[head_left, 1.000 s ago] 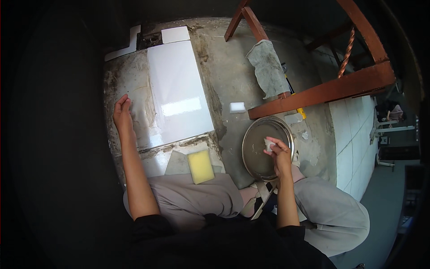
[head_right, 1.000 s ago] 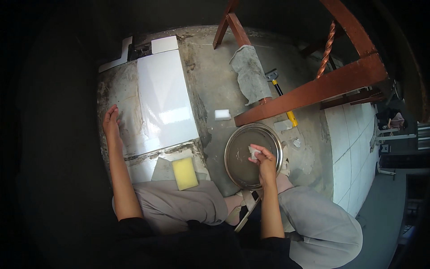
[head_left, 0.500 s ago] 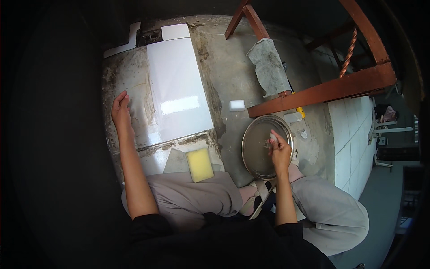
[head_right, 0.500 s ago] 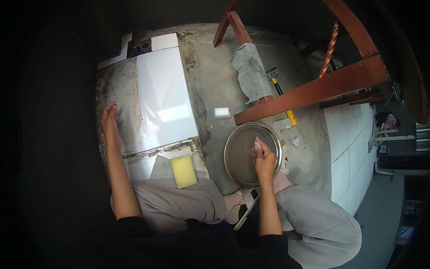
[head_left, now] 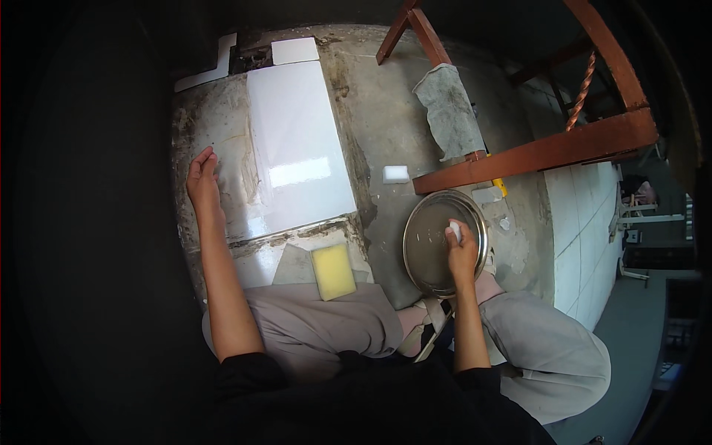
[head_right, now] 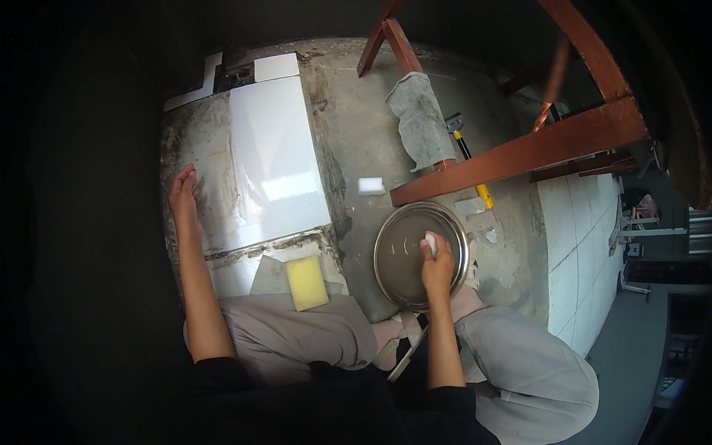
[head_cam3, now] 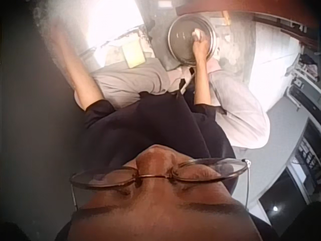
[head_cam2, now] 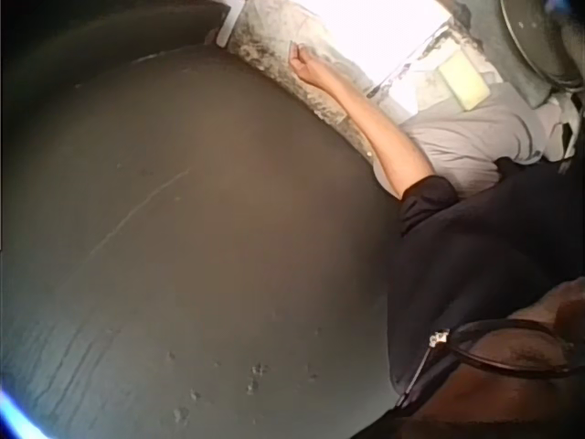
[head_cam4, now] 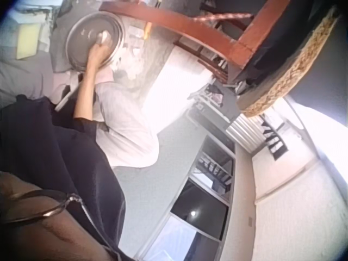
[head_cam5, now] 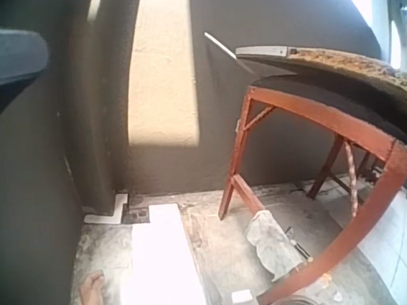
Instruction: The person applies grout or adhesive to gaps in floor tiles using a small scraper and a sponge. They dip the scraper and sponge into a metal container of water, clean the tile surfaces, and press white material into the crevices.
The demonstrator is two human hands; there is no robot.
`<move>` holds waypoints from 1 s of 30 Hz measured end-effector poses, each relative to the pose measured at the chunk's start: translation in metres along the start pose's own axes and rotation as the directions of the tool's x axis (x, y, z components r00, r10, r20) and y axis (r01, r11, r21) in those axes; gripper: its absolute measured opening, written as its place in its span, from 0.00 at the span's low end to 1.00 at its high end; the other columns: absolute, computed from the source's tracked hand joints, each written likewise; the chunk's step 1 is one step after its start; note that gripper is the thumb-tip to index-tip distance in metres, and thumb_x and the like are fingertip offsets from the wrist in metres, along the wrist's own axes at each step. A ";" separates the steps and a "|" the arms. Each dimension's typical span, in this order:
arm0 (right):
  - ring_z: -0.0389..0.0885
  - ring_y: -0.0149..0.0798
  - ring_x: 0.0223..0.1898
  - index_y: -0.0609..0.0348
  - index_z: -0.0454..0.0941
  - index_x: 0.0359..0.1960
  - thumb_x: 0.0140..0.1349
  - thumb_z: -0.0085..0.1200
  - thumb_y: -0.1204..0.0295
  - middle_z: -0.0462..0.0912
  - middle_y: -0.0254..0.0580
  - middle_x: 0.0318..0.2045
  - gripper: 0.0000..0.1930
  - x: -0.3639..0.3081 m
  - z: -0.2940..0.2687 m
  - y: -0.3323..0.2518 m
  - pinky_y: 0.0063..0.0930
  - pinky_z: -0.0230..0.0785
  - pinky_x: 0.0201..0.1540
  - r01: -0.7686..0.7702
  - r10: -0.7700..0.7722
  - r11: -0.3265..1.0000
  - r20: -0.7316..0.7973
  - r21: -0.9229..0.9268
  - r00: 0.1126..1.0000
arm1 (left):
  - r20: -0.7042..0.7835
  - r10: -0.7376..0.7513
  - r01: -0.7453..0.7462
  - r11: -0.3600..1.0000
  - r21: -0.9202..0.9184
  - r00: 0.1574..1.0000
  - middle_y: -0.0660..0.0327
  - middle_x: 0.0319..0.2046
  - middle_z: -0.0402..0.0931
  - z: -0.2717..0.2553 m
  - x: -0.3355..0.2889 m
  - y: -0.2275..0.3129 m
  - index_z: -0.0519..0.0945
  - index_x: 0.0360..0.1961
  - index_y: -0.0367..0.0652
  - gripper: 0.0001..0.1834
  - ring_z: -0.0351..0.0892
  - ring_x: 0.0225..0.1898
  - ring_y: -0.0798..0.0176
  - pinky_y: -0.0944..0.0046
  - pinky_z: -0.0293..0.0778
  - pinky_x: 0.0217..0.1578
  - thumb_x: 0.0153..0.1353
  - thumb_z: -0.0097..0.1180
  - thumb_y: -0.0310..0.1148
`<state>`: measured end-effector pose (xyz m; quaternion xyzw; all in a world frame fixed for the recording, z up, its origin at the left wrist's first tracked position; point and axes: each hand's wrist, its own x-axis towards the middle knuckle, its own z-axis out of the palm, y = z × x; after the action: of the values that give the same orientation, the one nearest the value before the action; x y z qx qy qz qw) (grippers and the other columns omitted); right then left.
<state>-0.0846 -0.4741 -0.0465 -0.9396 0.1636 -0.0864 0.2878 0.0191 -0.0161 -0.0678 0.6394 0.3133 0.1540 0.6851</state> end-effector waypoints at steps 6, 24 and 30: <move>0.77 0.50 0.43 0.56 0.82 0.40 0.55 0.57 0.77 0.79 0.51 0.39 0.10 -0.007 0.007 0.001 0.36 0.67 0.48 0.225 -0.209 0.970 0.156 -0.095 0.965 | 0.018 -0.004 0.004 1.000 -0.010 1.000 0.63 0.50 0.75 0.002 -0.001 0.000 0.77 0.52 0.45 0.17 0.69 0.52 0.68 0.64 0.59 0.54 0.63 0.52 0.36; 0.74 0.25 0.29 0.63 0.82 0.40 0.61 0.51 0.81 0.80 0.33 0.30 0.08 0.013 -0.026 -0.035 0.19 0.68 0.31 -0.213 0.177 0.811 0.119 0.545 0.977 | 0.003 -0.028 0.028 1.000 -0.001 1.000 0.63 0.52 0.74 0.000 0.000 -0.001 0.77 0.52 0.45 0.17 0.69 0.54 0.67 0.63 0.58 0.56 0.63 0.52 0.36; 0.76 0.29 0.32 0.62 0.79 0.48 0.59 0.54 0.80 0.80 0.36 0.35 0.15 0.012 -0.008 -0.008 0.22 0.70 0.35 -0.392 0.309 0.728 0.242 0.562 0.920 | -0.002 -0.014 0.014 1.000 -0.016 1.000 0.63 0.51 0.74 0.001 -0.001 0.000 0.77 0.51 0.45 0.17 0.69 0.53 0.68 0.64 0.59 0.54 0.63 0.52 0.37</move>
<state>-0.0730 -0.4765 -0.0349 -0.7551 0.2831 -0.0155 0.5912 0.0189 -0.0172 -0.0677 0.6316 0.3173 0.1521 0.6909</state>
